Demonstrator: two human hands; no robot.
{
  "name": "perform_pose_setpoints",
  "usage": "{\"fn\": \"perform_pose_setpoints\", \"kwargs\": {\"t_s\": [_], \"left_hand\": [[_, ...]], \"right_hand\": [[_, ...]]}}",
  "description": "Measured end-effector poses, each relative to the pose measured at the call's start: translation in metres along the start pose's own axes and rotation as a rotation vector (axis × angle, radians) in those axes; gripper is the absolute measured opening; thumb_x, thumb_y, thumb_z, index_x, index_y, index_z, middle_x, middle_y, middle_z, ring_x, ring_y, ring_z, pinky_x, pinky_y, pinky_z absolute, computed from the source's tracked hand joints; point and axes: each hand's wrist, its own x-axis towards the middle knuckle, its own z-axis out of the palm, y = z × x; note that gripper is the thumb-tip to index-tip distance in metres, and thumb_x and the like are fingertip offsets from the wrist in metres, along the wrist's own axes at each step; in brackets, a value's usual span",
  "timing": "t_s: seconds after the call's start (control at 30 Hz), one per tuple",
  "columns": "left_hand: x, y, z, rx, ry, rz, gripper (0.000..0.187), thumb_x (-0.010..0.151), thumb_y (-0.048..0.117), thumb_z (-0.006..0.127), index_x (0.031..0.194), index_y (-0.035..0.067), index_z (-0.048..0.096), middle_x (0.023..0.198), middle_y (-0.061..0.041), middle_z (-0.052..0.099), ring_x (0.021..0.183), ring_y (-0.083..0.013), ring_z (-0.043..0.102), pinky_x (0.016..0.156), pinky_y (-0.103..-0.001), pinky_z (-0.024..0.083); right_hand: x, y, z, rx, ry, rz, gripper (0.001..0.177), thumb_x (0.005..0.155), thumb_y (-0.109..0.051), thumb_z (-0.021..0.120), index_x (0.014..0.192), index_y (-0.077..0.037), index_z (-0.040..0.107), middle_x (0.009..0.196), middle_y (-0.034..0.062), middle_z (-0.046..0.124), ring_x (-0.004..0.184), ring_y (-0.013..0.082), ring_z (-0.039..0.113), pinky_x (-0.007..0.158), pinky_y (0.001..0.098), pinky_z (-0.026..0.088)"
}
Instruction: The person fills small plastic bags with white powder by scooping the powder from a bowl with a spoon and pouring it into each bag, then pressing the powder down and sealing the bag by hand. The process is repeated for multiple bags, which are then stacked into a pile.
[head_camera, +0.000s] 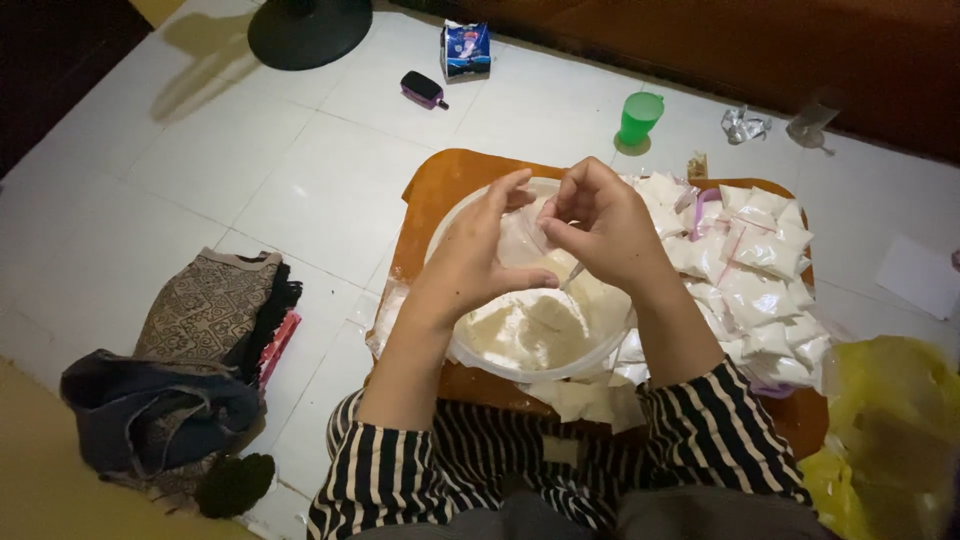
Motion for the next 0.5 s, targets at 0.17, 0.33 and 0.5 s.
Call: {"fn": "perform_pose_setpoints", "kwargs": {"t_s": [0.17, 0.33, 0.5], "left_hand": [[-0.003, -0.008, 0.001, 0.147, 0.032, 0.106, 0.086, 0.063, 0.026, 0.095, 0.135, 0.003, 0.053, 0.11, -0.019, 0.069, 0.104, -0.0388, 0.068, 0.098, -0.049, 0.052], [-0.002, -0.009, 0.002, 0.19, 0.105, 0.188, 0.057, 0.068, 0.021, 0.092, 0.114, 0.003, 0.065, 0.092, -0.014, 0.067, 0.088, -0.034, 0.068, 0.084, -0.044, 0.055], [0.001, -0.016, 0.005, 0.144, 0.115, 0.195, 0.045, 0.07, 0.024, 0.092, 0.1, 0.007, 0.065, 0.081, -0.008, 0.064, 0.078, -0.0302, 0.067, 0.076, -0.04, 0.055]], "right_hand": [[0.001, 0.009, -0.001, 0.027, -0.02, 0.004, 0.03, 0.082, 0.011, 0.075, 0.097, -0.004, 0.054, 0.084, 0.0199, 0.069, 0.076, 0.0325, 0.073, 0.071, 0.0428, 0.064], [0.0, 0.004, 0.001, -0.008, -0.007, -0.013, 0.03, 0.083, 0.01, 0.075, 0.097, -0.005, 0.054, 0.084, 0.0199, 0.069, 0.076, 0.0346, 0.074, 0.074, 0.0462, 0.064], [-0.001, -0.003, 0.001, -0.057, 0.014, -0.028, 0.029, 0.084, 0.012, 0.075, 0.1, -0.003, 0.055, 0.085, 0.0203, 0.068, 0.077, 0.0351, 0.074, 0.077, 0.0488, 0.063]]}}
